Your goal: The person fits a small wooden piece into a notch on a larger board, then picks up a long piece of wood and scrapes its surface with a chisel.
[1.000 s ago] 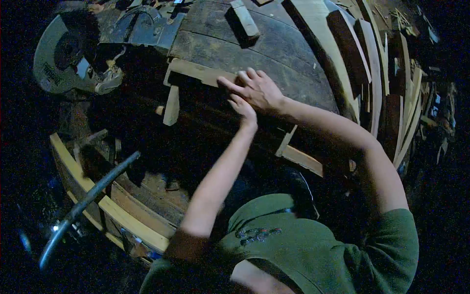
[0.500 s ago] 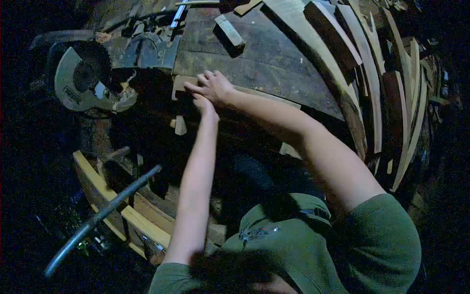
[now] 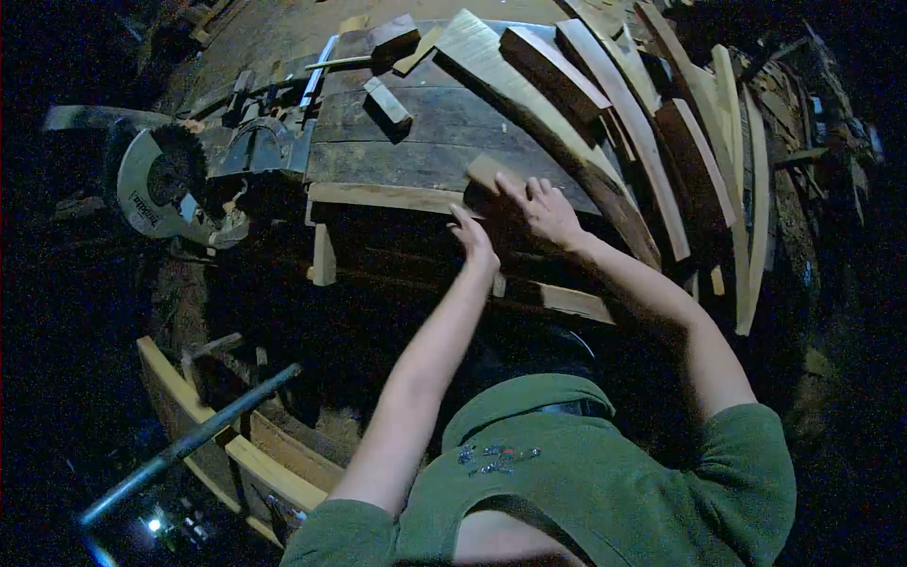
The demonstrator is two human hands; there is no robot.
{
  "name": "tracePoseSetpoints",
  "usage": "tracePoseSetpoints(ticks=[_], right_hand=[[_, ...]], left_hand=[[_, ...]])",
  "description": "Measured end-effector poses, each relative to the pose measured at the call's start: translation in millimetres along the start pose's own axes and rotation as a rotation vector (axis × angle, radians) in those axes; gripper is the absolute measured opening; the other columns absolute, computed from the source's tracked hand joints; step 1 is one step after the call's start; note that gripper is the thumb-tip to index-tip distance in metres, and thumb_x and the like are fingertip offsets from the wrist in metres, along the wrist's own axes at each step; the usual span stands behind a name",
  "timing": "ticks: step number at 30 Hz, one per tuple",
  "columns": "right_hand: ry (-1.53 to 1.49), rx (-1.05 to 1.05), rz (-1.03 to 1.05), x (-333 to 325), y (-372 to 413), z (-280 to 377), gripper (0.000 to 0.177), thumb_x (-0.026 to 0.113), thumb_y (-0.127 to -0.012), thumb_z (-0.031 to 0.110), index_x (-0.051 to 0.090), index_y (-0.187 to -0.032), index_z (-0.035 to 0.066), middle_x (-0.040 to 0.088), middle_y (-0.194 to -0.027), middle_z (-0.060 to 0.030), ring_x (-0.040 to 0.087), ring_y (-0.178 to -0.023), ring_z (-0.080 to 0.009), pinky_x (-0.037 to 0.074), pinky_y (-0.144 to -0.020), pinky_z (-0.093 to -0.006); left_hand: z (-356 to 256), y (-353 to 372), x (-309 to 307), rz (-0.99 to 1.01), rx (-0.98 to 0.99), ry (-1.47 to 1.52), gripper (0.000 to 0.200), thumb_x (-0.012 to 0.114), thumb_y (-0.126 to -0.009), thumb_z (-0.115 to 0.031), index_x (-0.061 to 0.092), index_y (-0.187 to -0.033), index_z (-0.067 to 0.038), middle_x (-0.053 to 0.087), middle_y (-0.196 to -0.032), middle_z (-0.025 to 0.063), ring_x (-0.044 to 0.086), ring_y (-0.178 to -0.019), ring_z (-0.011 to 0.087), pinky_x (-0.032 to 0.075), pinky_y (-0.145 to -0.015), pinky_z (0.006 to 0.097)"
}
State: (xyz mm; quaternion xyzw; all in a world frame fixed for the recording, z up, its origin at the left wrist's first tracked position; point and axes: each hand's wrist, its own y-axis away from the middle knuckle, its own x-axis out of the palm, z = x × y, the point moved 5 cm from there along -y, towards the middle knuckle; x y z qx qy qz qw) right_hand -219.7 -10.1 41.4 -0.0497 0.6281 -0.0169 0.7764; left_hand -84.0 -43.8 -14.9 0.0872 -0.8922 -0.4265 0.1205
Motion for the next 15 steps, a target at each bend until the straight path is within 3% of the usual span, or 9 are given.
tracePoseSetpoints(ticks=[1, 2, 3, 6, 7, 10, 12, 15], right_hand=[[0.027, 0.089, 0.009, -10, 4, -5, 0.076, 0.051, -0.072, 0.012, 0.016, -0.137, 0.025, 0.048, -0.096, -0.0144, 0.047, -0.083, -0.0282, 0.044, -0.063, -0.0353], [0.038, 0.09, 0.008, -10, 7, -8, 0.076, 0.051, -0.072, 0.012, 0.016, -0.137, 0.025, 0.048, -0.096, -0.0144, 0.047, -0.083, -0.0282, 0.044, -0.063, -0.0353], [0.045, 0.096, -0.047, -11, 8, -12, 0.075, 0.051, -0.071, 0.011, 0.017, -0.137, 0.025, 0.048, -0.096, -0.0143, 0.047, -0.083, -0.0284, 0.043, -0.062, -0.0352], [0.016, 0.087, -0.112, -12, 13, -10, 0.076, 0.052, -0.071, 0.011, 0.018, -0.137, 0.027, 0.048, -0.096, -0.0137, 0.046, -0.083, -0.0283, 0.041, -0.061, -0.0356], [0.068, 0.1, -0.124, -12, 13, -8, 0.077, 0.053, -0.07, 0.011, 0.018, -0.137, 0.028, 0.048, -0.097, -0.0135, 0.046, -0.083, -0.0281, 0.041, -0.061, -0.0361], [0.104, 0.127, -0.112, -10, 12, -7, 0.079, 0.055, -0.069, 0.012, 0.017, -0.137, 0.03, 0.048, -0.099, -0.0133, 0.045, -0.084, -0.0278, 0.04, -0.062, -0.037], [0.087, 0.133, -0.085, -10, 11, -6, 0.08, 0.056, -0.069, 0.012, 0.017, -0.137, 0.03, 0.048, -0.1, -0.0133, 0.045, -0.084, -0.0276, 0.04, -0.063, -0.0375], [0.171, 0.082, -0.087, -14, 13, -4, 0.072, 0.048, -0.074, 0.011, 0.017, -0.137, 0.025, 0.043, -0.09, -0.0124, 0.044, -0.078, -0.0271, 0.04, -0.06, -0.0346]], left_hand=[[-13, 11, 5, -0.033, -0.111, 0.023, 0.096, 0.034, -0.075, -0.07, -0.007, -0.136, -0.009, 0.013, -0.141, 0.0148, 0.031, -0.122, 0.0313, 0.034, -0.095, 0.0487], [-7, -27, -1, 0.03, -0.065, 0.078, 0.093, 0.034, -0.076, -0.068, -0.009, -0.136, -0.011, 0.011, -0.141, 0.0149, 0.03, -0.123, 0.0307, 0.033, -0.095, 0.051], [-2, -63, -8, 0.071, -0.18, 0.143, 0.092, 0.035, -0.077, -0.067, -0.008, -0.136, -0.012, 0.011, -0.141, 0.0136, 0.029, -0.124, 0.0299, 0.031, -0.097, 0.0501], [-7, -77, -3, -0.084, -0.189, 0.105, 0.085, 0.023, -0.078, -0.07, -0.002, -0.138, -0.014, 0.002, -0.144, 0.0067, 0.01, -0.131, 0.0278, 0.013, -0.104, 0.0512], [-7, -69, -5, -0.084, -0.19, 0.108, 0.085, 0.023, -0.078, -0.07, -0.002, -0.138, -0.014, 0.002, -0.144, 0.0067, 0.01, -0.131, 0.0278, 0.013, -0.104, 0.0512], [-19, -39, 8, 0.21, -0.059, 0.374, 0.091, 0.026, -0.069, -0.078, 0.018, -0.136, -0.017, 0.019, -0.141, 0.0064, 0.023, -0.126, 0.0299, 0.016, -0.1, 0.0541], [-16, -40, -4, 0.116, 0.011, 0.302, 0.089, 0.034, -0.074, -0.071, 0.008, -0.138, -0.015, 0.005, -0.144, 0.0054, 0.005, -0.132, 0.0247, 0.005, -0.104, 0.0497], [-6, -41, -11, 0.013, 0.009, 0.073, 0.09, 0.044, -0.073, -0.067, 0.013, -0.138, -0.014, 0.008, -0.144, 0.0069, 0.01, -0.131, 0.0248, 0.009, -0.104, 0.0461]])
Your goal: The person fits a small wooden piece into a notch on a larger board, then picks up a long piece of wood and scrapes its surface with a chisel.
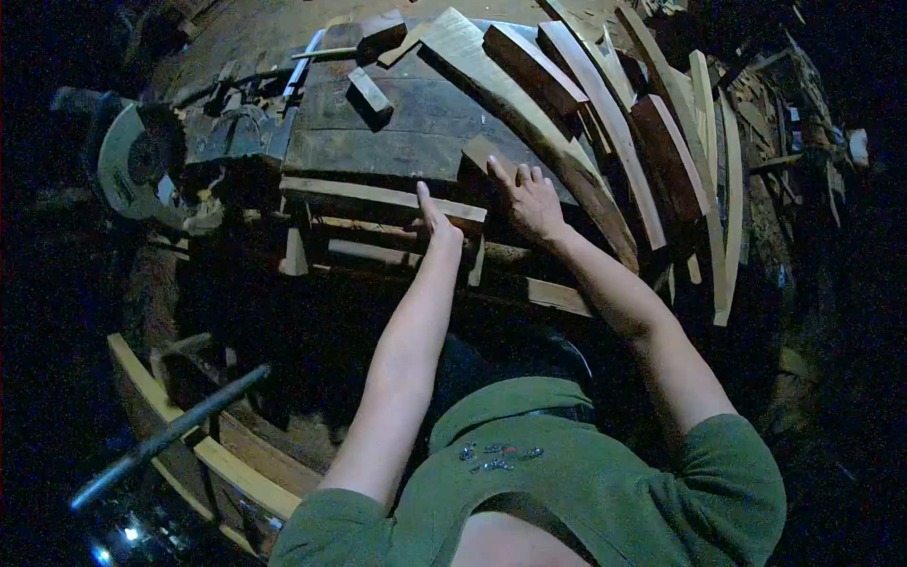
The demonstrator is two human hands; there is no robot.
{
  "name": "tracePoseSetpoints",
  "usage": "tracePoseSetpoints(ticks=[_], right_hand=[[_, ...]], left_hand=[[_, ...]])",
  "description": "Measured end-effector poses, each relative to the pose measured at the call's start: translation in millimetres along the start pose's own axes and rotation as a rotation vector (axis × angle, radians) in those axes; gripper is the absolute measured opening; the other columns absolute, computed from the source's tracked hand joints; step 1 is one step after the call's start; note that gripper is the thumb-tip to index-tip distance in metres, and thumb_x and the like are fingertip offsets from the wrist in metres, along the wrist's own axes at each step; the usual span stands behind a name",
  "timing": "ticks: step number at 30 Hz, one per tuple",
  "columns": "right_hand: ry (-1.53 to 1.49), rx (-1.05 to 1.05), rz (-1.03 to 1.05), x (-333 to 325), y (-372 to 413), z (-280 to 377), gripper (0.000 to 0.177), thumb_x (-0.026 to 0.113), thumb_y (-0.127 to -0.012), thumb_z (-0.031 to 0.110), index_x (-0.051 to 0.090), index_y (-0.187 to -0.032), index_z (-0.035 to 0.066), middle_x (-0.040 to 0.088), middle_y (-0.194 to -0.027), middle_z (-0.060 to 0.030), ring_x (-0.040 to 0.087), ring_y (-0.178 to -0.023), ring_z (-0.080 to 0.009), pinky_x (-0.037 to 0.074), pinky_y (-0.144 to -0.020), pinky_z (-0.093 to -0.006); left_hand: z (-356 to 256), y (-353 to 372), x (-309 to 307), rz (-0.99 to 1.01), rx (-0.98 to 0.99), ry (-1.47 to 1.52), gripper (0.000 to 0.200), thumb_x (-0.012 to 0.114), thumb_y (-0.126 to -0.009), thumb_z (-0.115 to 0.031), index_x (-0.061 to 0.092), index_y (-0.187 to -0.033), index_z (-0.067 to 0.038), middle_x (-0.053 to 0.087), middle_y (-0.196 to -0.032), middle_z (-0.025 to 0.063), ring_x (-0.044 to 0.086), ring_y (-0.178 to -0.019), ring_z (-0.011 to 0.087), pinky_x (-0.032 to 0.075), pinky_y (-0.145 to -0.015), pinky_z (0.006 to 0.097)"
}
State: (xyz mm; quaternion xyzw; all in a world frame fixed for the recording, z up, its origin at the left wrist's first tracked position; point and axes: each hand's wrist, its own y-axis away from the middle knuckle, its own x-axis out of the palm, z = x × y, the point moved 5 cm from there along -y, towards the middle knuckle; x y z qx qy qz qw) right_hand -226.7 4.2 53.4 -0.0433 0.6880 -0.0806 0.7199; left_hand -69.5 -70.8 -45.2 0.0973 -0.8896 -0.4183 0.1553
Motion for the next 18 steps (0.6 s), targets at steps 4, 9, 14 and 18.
tracePoseSetpoints(ticks=[4, 9, 14, 18], right_hand=[[-0.022, 0.016, 0.011, 2, -3, 1, 0.07, 0.048, -0.075, 0.013, 0.018, -0.137, 0.026, 0.043, -0.09, -0.0125, 0.045, -0.077, -0.0276, 0.042, -0.063, -0.0366], [-0.036, 0.016, 0.012, 3, -3, 0, 0.083, 0.057, -0.068, 0.013, 0.014, -0.137, 0.03, 0.045, -0.093, -0.0108, 0.045, -0.081, -0.0263, 0.041, -0.062, -0.0354], [-0.047, 0.009, -0.018, -3, -4, 4, 0.079, 0.05, -0.069, 0.003, 0.017, -0.137, 0.025, 0.041, -0.086, -0.0107, 0.043, -0.075, -0.0265, 0.041, -0.062, -0.0347], [-0.048, -0.004, -0.033, -4, -3, 2, 0.077, 0.049, -0.07, 0.005, 0.017, -0.137, 0.024, 0.041, -0.088, -0.0117, 0.043, -0.075, -0.0269, 0.041, -0.062, -0.0345]], left_hand=[[-4, -3, 0, -0.059, -0.028, 0.059, 0.107, 0.06, -0.068, -0.055, -0.006, -0.137, -0.009, 0.008, -0.143, 0.0133, 0.013, -0.13, 0.0277, 0.013, -0.103, 0.0434], [-16, -8, -5, 0.111, -0.04, -0.211, 0.116, 0.063, -0.066, -0.056, -0.014, -0.133, 0.0, -0.001, -0.142, 0.0168, 0.002, -0.131, 0.027, 0.008, -0.104, 0.0464], [-23, -15, 3, 0.269, -0.012, -0.181, 0.103, 0.062, -0.068, -0.058, 0.01, -0.125, 0.01, 0.003, -0.139, 0.0226, -0.001, -0.13, 0.0284, 0.004, -0.102, 0.05], [-22, -17, 3, 0.213, 0.03, -0.219, 0.103, 0.062, -0.067, -0.059, 0.013, -0.125, 0.01, 0.007, -0.138, 0.0223, 0.004, -0.13, 0.0286, 0.006, -0.102, 0.05]])
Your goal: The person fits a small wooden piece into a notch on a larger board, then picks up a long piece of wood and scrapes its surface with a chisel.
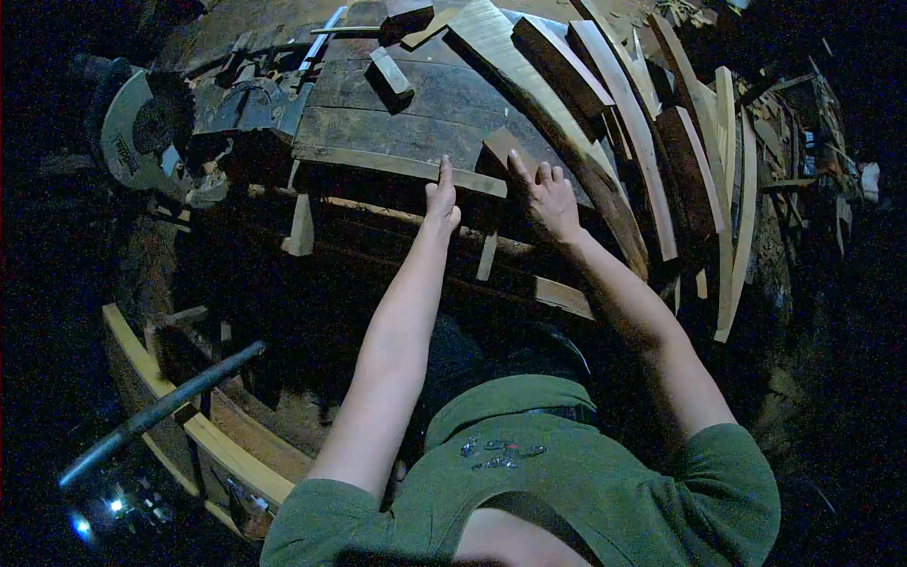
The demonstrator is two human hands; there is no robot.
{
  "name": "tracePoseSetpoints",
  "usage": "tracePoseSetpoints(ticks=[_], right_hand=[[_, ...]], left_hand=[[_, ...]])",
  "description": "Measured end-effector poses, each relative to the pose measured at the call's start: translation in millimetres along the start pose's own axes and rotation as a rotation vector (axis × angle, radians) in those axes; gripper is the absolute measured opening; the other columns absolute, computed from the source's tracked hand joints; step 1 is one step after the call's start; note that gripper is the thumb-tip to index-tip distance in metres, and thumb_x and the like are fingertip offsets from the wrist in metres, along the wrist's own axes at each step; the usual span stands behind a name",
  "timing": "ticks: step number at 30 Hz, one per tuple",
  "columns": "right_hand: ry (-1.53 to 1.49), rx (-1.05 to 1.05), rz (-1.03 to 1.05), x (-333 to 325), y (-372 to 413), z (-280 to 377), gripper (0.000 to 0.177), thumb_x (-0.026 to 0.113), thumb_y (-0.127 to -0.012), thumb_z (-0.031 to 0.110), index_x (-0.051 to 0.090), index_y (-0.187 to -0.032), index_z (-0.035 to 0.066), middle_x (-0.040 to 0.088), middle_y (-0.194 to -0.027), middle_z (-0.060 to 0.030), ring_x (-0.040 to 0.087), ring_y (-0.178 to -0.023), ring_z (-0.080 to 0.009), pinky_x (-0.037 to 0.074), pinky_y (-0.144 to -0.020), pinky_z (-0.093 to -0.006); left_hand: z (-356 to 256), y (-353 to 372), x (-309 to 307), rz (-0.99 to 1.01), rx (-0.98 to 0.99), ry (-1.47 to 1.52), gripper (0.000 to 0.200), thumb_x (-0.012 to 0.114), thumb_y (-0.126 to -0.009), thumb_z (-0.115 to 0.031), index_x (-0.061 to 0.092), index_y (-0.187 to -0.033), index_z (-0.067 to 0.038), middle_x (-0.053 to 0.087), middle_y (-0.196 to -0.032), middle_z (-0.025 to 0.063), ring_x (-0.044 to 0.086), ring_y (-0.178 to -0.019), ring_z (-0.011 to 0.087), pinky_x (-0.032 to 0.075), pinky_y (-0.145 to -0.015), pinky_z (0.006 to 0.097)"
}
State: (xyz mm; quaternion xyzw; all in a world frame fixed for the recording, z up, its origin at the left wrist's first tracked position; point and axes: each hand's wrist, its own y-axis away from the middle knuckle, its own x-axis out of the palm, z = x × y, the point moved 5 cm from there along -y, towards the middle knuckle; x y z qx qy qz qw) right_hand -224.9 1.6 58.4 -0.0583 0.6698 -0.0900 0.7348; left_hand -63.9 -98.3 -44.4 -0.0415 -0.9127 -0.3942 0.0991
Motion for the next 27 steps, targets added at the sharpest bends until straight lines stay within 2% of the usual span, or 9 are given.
tracePoseSetpoints(ticks=[7, 9, 10, 11, 13, 16, 18, 21, 27], right_hand=[[-0.077, -0.103, 0.001, -15, 3, -1, 0.077, 0.048, -0.071, 0.006, 0.016, -0.137, 0.026, 0.042, -0.088, -0.0126, 0.043, -0.079, -0.0272, 0.04, -0.066, -0.0344], [-0.061, -0.249, 0.189, -16, 11, 11, 0.076, 0.048, -0.072, 0.006, 0.016, -0.137, 0.026, 0.043, -0.091, -0.0128, 0.044, -0.083, -0.0276, 0.038, -0.069, -0.0326], [-0.011, -0.249, 0.349, -9, 14, 14, 0.09, 0.067, -0.06, 0.017, 0.019, -0.135, 0.032, 0.043, -0.109, -0.0131, 0.042, -0.098, -0.0278, 0.039, -0.076, -0.0351], [-0.016, -0.253, 0.351, -7, 16, 16, 0.09, 0.067, -0.06, 0.017, 0.019, -0.135, 0.032, 0.043, -0.109, -0.0131, 0.042, -0.098, -0.0278, 0.039, -0.076, -0.0351], [0.066, -0.305, 0.257, -5, 17, 20, 0.085, 0.065, -0.062, 0.021, 0.022, -0.134, 0.032, 0.043, -0.109, -0.012, 0.042, -0.098, -0.0273, 0.038, -0.077, -0.0343], [0.113, -0.348, 0.255, -8, 15, 23, 0.074, 0.058, -0.068, 0.025, 0.024, -0.134, 0.033, 0.043, -0.11, -0.0108, 0.041, -0.099, -0.0262, 0.037, -0.075, -0.0334], [0.136, -0.374, 0.34, -6, 8, 24, 0.068, 0.052, -0.073, 0.025, 0.023, -0.134, 0.033, 0.043, -0.113, -0.0106, 0.041, -0.099, -0.0253, 0.036, -0.073, -0.0325], [0.128, -0.428, 0.339, 6, -14, 41, 0.065, 0.05, -0.075, 0.024, 0.024, -0.134, 0.033, 0.043, -0.113, -0.0114, 0.042, -0.099, -0.026, 0.036, -0.074, -0.0327], [0.052, -0.505, 0.337, 48, -107, 138, 0.051, 0.045, -0.08, 0.028, 0.033, -0.128, 0.036, 0.043, -0.118, -0.0086, 0.041, -0.103, -0.0251, 0.037, -0.073, -0.0321]], left_hand=[[-6, 80, 16, -0.245, 0.027, -0.105, 0.103, 0.042, -0.073, -0.069, -0.009, -0.136, -0.006, -0.001, -0.144, 0.0111, 0.01, -0.131, 0.0284, 0.013, -0.104, 0.0429], [6, 88, 16, -0.222, 0.275, -0.041, 0.1, 0.042, -0.076, -0.066, -0.012, -0.135, -0.005, -0.002, -0.143, 0.0122, 0.01, -0.131, 0.027, 0.013, -0.104, 0.0359], [19, 86, 19, -0.199, 0.341, -0.088, 0.098, 0.042, -0.078, -0.063, -0.012, -0.135, -0.004, -0.002, -0.143, 0.0134, 0.009, -0.131, 0.0264, 0.012, -0.104, 0.0341], [31, 84, 23, -0.177, 0.407, -0.135, 0.096, 0.041, -0.08, -0.061, -0.012, -0.134, -0.002, -0.002, -0.143, 0.0146, 0.009, -0.131, 0.0258, 0.012, -0.104, 0.0322], [43, 92, 43, -0.074, 0.226, -0.299, 0.092, 0.04, -0.083, -0.057, -0.005, -0.133, 0.006, 0.004, -0.141, 0.0194, 0.012, -0.13, 0.027, 0.013, -0.104, 0.0331], [42, 89, 52, -0.02, 0.19, -0.053, 0.092, 0.039, -0.083, -0.058, 0.0, -0.133, 0.008, 0.01, -0.14, 0.0207, 0.015, -0.129, 0.027, 0.016, -0.103, 0.0326], [39, 87, 54, -0.097, 0.046, 0.037, 0.073, 0.038, -0.086, -0.053, 0.026, -0.131, 0.004, 0.022, -0.137, 0.0215, 0.022, -0.126, 0.0251, 0.024, -0.099, 0.0325], [10, 92, 45, -0.223, 0.074, 0.072, 0.076, 0.035, -0.085, -0.057, 0.03, -0.128, 0.005, 0.036, -0.129, 0.0184, 0.032, -0.12, 0.026, 0.027, -0.098, 0.0336], [-46, 8, -42, -0.263, 0.296, 0.268, 0.077, 0.023, -0.079, -0.069, 0.016, -0.137, -0.017, 0.025, -0.137, 0.0062, 0.03, -0.122, 0.0217, 0.029, -0.098, 0.0389]])
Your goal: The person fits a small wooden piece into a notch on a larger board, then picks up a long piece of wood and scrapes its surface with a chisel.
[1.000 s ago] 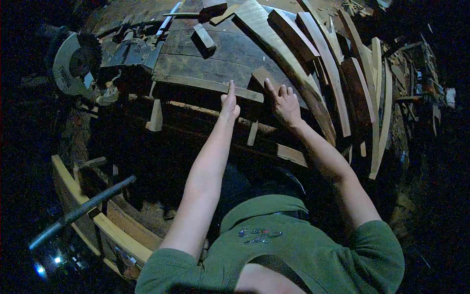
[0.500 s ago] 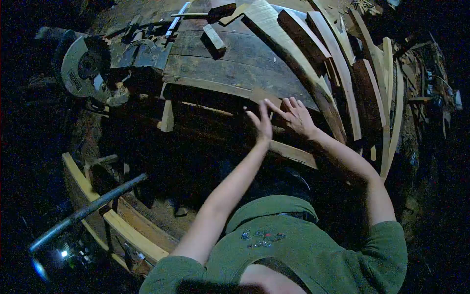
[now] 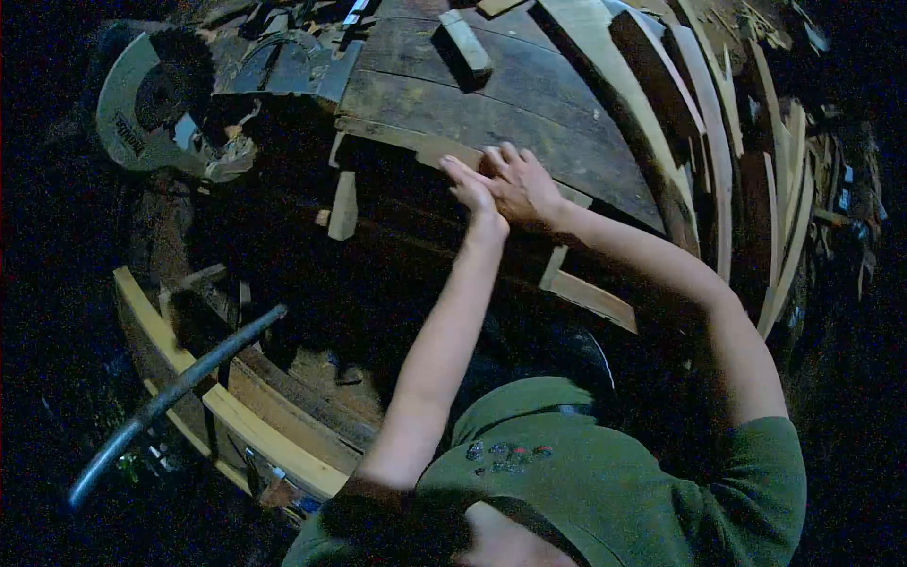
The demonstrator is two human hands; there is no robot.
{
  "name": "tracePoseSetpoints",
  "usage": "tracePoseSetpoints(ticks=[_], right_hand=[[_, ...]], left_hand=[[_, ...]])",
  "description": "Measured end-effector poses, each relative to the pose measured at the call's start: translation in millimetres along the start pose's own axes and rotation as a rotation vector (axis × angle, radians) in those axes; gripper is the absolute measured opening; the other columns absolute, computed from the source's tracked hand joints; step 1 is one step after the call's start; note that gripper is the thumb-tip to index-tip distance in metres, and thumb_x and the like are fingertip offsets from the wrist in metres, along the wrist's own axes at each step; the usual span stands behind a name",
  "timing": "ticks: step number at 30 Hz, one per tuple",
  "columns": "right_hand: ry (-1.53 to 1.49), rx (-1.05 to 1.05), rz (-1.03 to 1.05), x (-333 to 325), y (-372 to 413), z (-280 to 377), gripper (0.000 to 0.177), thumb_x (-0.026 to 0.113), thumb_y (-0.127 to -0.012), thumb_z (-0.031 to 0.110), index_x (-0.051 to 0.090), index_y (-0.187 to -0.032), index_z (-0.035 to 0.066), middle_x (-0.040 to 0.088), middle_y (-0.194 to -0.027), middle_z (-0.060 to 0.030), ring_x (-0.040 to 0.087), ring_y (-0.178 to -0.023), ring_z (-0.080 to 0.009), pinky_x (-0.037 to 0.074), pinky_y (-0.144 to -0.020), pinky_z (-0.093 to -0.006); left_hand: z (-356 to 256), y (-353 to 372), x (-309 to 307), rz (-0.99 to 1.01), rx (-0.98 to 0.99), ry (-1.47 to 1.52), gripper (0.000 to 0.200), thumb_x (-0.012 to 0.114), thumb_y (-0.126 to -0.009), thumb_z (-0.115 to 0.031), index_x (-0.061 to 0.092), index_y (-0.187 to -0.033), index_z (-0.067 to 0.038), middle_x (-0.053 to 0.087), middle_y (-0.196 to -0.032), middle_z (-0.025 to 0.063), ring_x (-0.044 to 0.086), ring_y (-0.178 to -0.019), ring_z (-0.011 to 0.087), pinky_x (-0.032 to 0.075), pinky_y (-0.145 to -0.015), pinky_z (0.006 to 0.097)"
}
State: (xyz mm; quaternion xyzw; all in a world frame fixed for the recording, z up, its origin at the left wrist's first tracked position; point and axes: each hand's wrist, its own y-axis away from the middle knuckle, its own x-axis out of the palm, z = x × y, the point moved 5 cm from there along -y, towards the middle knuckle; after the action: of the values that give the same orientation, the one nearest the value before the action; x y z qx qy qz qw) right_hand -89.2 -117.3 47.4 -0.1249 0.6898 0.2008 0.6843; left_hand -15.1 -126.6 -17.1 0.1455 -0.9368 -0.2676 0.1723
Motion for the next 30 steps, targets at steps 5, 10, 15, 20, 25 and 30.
tracePoseSetpoints(ticks=[5, 10, 15, 20, 25, 30], right_hand=[[0.046, 0.006, -0.253, 9, -140, 37, 0.041, 0.047, -0.077, 0.028, 0.044, -0.117, 0.022, 0.043, -0.116, -0.0104, 0.041, -0.102, -0.027, 0.04, -0.071, -0.0352], [-0.172, 0.015, -0.193, -4, -177, 43, 0.032, 0.046, -0.08, 0.026, 0.049, -0.11, 0.014, 0.044, -0.116, -0.0052, 0.044, -0.101, -0.0219, 0.042, -0.068, -0.0335], [-0.046, -0.037, -0.317, 6, -135, 33, 0.035, 0.048, -0.078, 0.027, 0.049, -0.11, 0.014, 0.044, -0.117, -0.0039, 0.043, -0.101, -0.0224, 0.041, -0.068, -0.0339], [-0.001, 0.014, -0.036, 8, 7, -4, 0.034, 0.046, -0.078, 0.024, 0.05, -0.111, 0.013, 0.041, -0.124, -0.0073, 0.037, -0.111, -0.0233, 0.037, -0.078, -0.0315], [0.065, -0.005, -0.025, 3, 130, -33, 0.03, 0.05, -0.073, 0.022, 0.052, -0.1, 0.012, 0.047, -0.105, -0.0093, 0.041, -0.099, -0.0249, 0.036, -0.071, -0.0323], [-0.001, 0.032, 0.059, 3, 125, -32, 0.029, 0.05, -0.072, 0.022, 0.052, -0.099, 0.011, 0.047, -0.103, -0.01, 0.043, -0.094, -0.0244, 0.035, -0.069, -0.0318]], left_hand=[[-99, -64, -38, -0.08, -0.078, -0.196, 0.066, 0.046, -0.081, -0.056, 0.038, -0.123, -0.007, 0.043, -0.123, 0.0083, 0.042, -0.112, 0.0212, 0.036, -0.092, 0.0387], [-121, -91, -36, 0.066, 0.096, -0.153, 0.073, 0.045, -0.084, -0.047, 0.012, -0.131, -0.001, 0.032, -0.129, 0.0179, 0.039, -0.114, 0.027, 0.035, -0.092, 0.0386], [-108, -38, -18, -0.079, 0.057, -0.13, 0.058, 0.044, -0.085, -0.038, 0.026, -0.131, -0.006, 0.043, -0.122, 0.0108, 0.046, -0.107, 0.0227, 0.039, -0.088, 0.0366], [-5, 59, 21, -0.053, -0.142, -0.153, 0.061, 0.036, -0.088, -0.047, 0.022, -0.126, -0.002, 0.036, -0.127, 0.0147, 0.04, -0.113, 0.0251, 0.034, -0.092, 0.0361], [74, 149, 53, 0.139, -0.154, -0.207, 0.057, 0.03, -0.092, -0.04, 0.014, -0.131, -0.001, 0.029, -0.132, 0.0184, 0.035, -0.118, 0.0267, 0.031, -0.095, 0.036], [78, 139, 54, 0.131, 0.145, -0.256, 0.061, 0.031, -0.091, -0.042, 0.013, -0.131, 0.001, 0.028, -0.133, 0.0194, 0.035, -0.118, 0.026, 0.033, -0.094, 0.0363]])
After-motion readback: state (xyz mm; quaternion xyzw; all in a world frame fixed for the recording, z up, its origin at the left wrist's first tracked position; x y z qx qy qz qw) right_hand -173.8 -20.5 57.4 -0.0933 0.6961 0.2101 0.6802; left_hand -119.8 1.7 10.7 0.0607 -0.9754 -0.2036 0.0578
